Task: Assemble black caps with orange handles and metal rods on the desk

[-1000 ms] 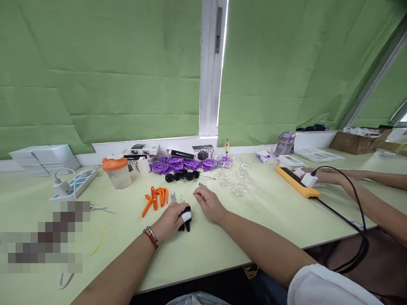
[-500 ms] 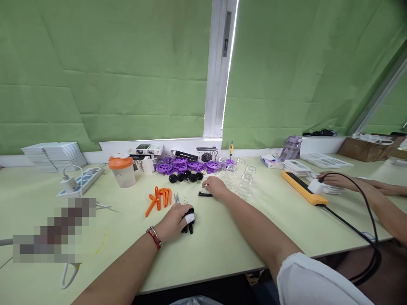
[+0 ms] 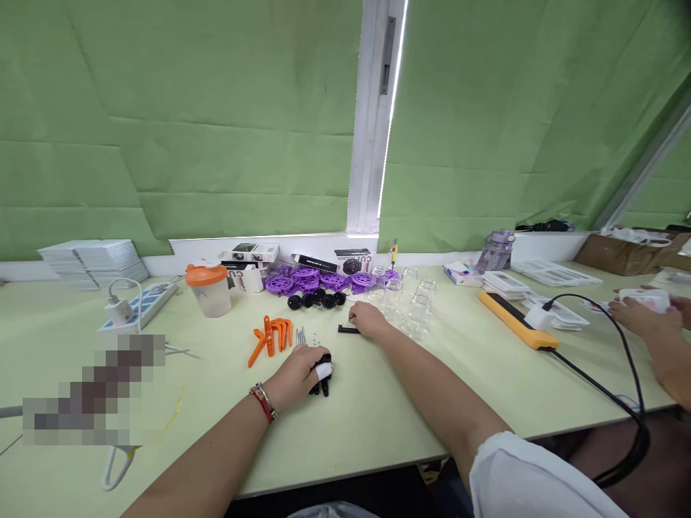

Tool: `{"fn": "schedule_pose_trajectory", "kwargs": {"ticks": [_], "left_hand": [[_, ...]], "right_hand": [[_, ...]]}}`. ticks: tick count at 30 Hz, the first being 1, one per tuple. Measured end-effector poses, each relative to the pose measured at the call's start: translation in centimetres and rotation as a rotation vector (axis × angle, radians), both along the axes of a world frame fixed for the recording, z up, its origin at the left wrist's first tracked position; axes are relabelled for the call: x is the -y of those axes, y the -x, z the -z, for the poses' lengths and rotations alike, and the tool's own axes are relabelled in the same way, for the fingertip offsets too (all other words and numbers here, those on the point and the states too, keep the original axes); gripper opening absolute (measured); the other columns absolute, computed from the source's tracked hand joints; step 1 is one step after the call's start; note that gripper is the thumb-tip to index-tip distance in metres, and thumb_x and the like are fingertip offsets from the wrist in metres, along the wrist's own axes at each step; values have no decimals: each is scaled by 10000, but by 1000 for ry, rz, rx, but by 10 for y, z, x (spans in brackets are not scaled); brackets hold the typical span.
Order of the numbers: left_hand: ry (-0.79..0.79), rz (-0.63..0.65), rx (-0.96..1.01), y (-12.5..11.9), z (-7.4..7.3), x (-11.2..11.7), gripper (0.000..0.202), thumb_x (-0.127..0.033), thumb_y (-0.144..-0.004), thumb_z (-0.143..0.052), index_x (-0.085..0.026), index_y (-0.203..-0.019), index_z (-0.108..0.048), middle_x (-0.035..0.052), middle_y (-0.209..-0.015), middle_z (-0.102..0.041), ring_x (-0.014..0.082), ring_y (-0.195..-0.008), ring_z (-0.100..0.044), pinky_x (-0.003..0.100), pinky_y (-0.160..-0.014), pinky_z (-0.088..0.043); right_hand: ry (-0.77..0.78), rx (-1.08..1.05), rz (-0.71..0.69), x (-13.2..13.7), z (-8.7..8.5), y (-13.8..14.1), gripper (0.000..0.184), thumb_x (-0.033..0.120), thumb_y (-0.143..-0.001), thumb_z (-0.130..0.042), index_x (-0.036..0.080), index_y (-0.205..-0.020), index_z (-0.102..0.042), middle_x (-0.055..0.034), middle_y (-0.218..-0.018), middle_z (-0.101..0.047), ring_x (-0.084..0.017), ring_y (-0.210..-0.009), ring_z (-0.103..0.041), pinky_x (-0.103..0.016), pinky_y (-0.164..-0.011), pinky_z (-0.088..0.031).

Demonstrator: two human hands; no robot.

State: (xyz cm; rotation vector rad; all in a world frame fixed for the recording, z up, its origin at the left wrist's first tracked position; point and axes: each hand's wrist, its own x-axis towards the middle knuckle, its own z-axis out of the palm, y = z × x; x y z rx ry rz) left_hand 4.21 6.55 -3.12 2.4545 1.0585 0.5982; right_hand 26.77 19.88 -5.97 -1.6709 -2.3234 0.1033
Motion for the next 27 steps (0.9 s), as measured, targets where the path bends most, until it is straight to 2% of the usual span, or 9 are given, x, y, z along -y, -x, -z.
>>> {"fn": "schedule_pose_trajectory", "kwargs": {"ticks": [4,10,15,18,21,24,27], "left_hand": [[-3,-4,-4,0,1,-1,281,-370,-910,-368,-193,-749,-515,14,-715,-580,165,-712,-481,325,-741,-382],[12,-15,-5,0,2,-1,290,-393,-906,-364,-197,-765,-523,21,-729,-577,175,-735,-476,322,-728,-389],[12,-13,-9,1,2,-1,280,-388,-906,-369,-196,-763,-515,19,-739,-574,177,-753,-474,323,-733,-389],[11,-4,4,0,1,-1,274,-381,-906,-371,-198,-761,-514,19,-736,-581,175,-741,-475,331,-745,-389],[6,-1,10,-1,1,0,281,-384,-906,-366,-199,-759,-517,20,-731,-583,175,-735,-481,339,-760,-391],[3,-7,23,-1,1,-1,290,-388,-906,-364,-197,-750,-517,19,-720,-578,175,-728,-486,340,-762,-395],[11,-24,43,-1,3,-3,269,-376,-898,-380,-197,-754,-518,20,-729,-577,176,-728,-483,338,-745,-399]], "right_hand": [[-15,-35,-9,4,1,-2,159,148,-823,-518,167,-849,-674,-83,-952,-633,-185,-834,-566,-262,-678,-374],[-61,-60,-28,13,3,-3,170,124,-844,-483,164,-899,-639,-88,-924,-637,-196,-876,-537,-288,-768,-365],[-112,-137,12,18,3,-6,188,150,-872,-439,156,-920,-621,-95,-971,-617,-195,-902,-522,-298,-788,-368],[-120,-309,76,22,0,-10,178,183,-875,-440,173,-909,-615,-79,-934,-627,-193,-875,-533,-298,-751,-383],[-137,-528,110,25,-5,-13,210,228,-871,-436,197,-1016,-585,-56,-905,-632,-181,-813,-551,-298,-710,-405],[-147,-780,55,32,-11,-12,256,267,-849,-445,203,-1073,-553,-35,-853,-626,-167,-769,-568,-304,-703,-437],[-75,-1036,-49,47,-15,-1,215,290,-805,-498,185,-981,-560,-37,-829,-623,-157,-767,-586,-307,-705,-471]]}}
